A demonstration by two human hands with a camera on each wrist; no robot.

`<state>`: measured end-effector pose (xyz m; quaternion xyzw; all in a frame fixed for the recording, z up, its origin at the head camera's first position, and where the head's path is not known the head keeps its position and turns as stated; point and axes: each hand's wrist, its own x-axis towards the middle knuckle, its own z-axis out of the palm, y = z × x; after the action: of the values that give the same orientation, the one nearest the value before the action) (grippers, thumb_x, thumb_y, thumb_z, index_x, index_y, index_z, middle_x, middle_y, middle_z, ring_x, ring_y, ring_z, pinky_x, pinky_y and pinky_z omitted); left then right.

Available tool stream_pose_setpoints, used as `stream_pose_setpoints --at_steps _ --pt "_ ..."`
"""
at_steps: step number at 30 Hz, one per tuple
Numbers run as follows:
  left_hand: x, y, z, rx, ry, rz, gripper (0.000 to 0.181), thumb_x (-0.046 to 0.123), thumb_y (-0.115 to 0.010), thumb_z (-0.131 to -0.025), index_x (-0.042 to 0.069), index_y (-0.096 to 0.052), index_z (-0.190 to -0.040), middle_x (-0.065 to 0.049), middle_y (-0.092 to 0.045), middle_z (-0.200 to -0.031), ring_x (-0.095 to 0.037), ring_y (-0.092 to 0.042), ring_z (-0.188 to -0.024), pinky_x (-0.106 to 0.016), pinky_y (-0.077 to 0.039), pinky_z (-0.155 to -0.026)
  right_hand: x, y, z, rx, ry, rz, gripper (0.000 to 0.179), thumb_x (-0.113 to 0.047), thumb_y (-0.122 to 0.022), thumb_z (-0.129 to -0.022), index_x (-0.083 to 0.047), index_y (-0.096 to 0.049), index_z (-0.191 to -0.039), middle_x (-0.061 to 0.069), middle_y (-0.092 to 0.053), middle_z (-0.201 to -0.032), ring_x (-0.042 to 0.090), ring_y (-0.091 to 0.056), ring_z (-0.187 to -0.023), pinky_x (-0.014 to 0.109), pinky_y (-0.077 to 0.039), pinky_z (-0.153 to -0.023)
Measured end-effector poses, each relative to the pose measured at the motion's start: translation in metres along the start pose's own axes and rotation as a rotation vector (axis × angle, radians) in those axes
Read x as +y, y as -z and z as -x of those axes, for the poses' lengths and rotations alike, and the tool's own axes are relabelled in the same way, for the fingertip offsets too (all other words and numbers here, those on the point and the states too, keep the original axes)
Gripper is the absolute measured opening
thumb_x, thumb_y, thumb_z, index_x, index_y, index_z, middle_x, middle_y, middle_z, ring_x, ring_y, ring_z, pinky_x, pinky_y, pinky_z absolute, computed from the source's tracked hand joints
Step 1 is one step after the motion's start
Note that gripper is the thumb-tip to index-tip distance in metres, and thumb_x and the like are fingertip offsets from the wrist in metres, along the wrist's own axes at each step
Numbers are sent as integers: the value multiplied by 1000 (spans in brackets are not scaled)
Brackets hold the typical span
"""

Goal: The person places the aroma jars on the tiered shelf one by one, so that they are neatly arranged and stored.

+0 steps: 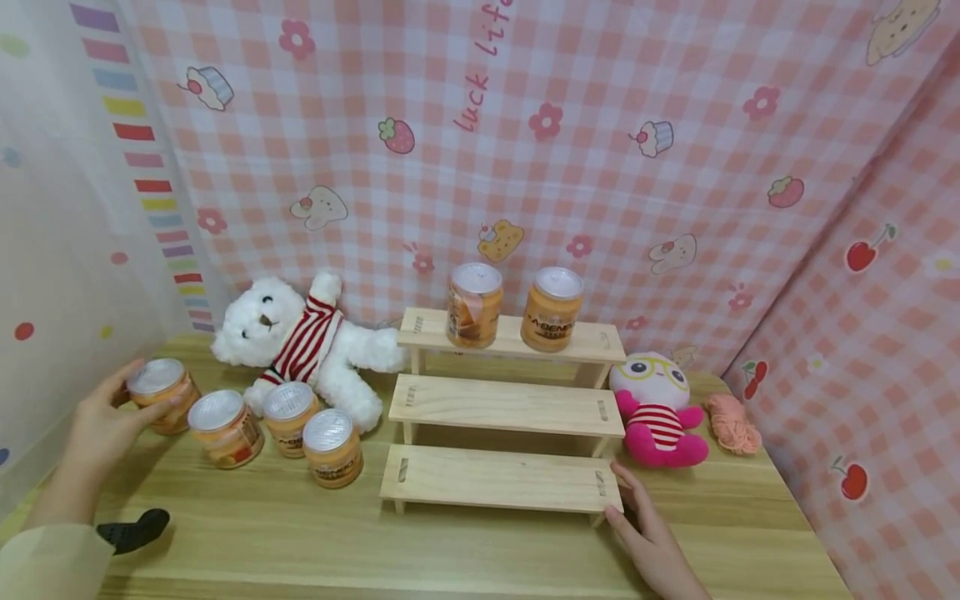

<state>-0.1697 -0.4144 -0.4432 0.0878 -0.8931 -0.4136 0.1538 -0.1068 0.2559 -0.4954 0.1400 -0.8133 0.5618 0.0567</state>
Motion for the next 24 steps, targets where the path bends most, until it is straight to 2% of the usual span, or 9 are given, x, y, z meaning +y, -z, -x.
stream_pose_setpoints --at_steps 3,6,10,14,15,18,21,24 --pt "1 0 2 8 2 -2 80 30 -68 -90 -4 -24 -148 -40 -36 -136 -51 -35 -116 -9 -33 -73 1 0 0 -10 17 -17 51 0 -50 -98 -1 -31 -145 26 -52 -126 1 -50 -112 11 -38 -90" --pt "3 1 4 13 16 2 81 31 -68 -90 -2 -23 -149 -39 -35 -137 -50 -34 -118 -14 -34 -83 1 0 1 -14 22 -24 51 0 -50 -98 -1 -31 -145 27 -50 -127 1 -49 -113 11 -38 -90" --pt "6 2 5 28 31 18 82 31 -68 -90 3 -21 -151 -36 -32 -142 -48 -31 -124 -30 -33 -99 1 0 0 -8 14 -20 51 0 -50 -98 0 -31 -145 26 -52 -125 2 -50 -111 11 -39 -89" --pt "14 3 5 60 51 31 82 33 -68 -89 7 -22 -152 -32 -30 -145 -45 -30 -128 -34 -33 -101 0 0 0 -7 2 -15 51 -2 -51 -98 -1 -31 -146 25 -52 -125 2 -50 -111 11 -38 -89" --pt "17 4 4 71 53 35 82 33 -69 -89 7 -23 -152 -31 -31 -145 -43 -31 -129 -29 -35 -99 0 0 0 -7 0 -14 51 -2 -51 -98 -2 -31 -146 25 -52 -125 2 -50 -111 11 -38 -89" --pt "25 7 4 104 65 30 82 33 -71 -87 10 -26 -152 -29 -33 -145 -34 -35 -127 -14 -37 -82 1 0 0 -9 -1 -12 52 -2 -51 -98 -2 -31 -146 25 -51 -127 2 -49 -113 11 -38 -90" --pt "32 11 4 131 64 34 81 32 -72 -87 13 -28 -152 -24 -36 -145 -23 -40 -120 -6 -33 -68 1 0 0 -6 7 -1 52 -2 -51 -98 -2 -31 -146 24 -52 -126 2 -50 -111 13 -39 -89" --pt "39 15 5 149 58 46 80 30 -73 -86 14 -29 -152 -20 -36 -147 -11 -41 -113 -5 -35 -66 2 0 0 0 15 15 52 -1 -51 -97 -3 -32 -145 23 -53 -124 3 -51 -110 15 -41 -87"
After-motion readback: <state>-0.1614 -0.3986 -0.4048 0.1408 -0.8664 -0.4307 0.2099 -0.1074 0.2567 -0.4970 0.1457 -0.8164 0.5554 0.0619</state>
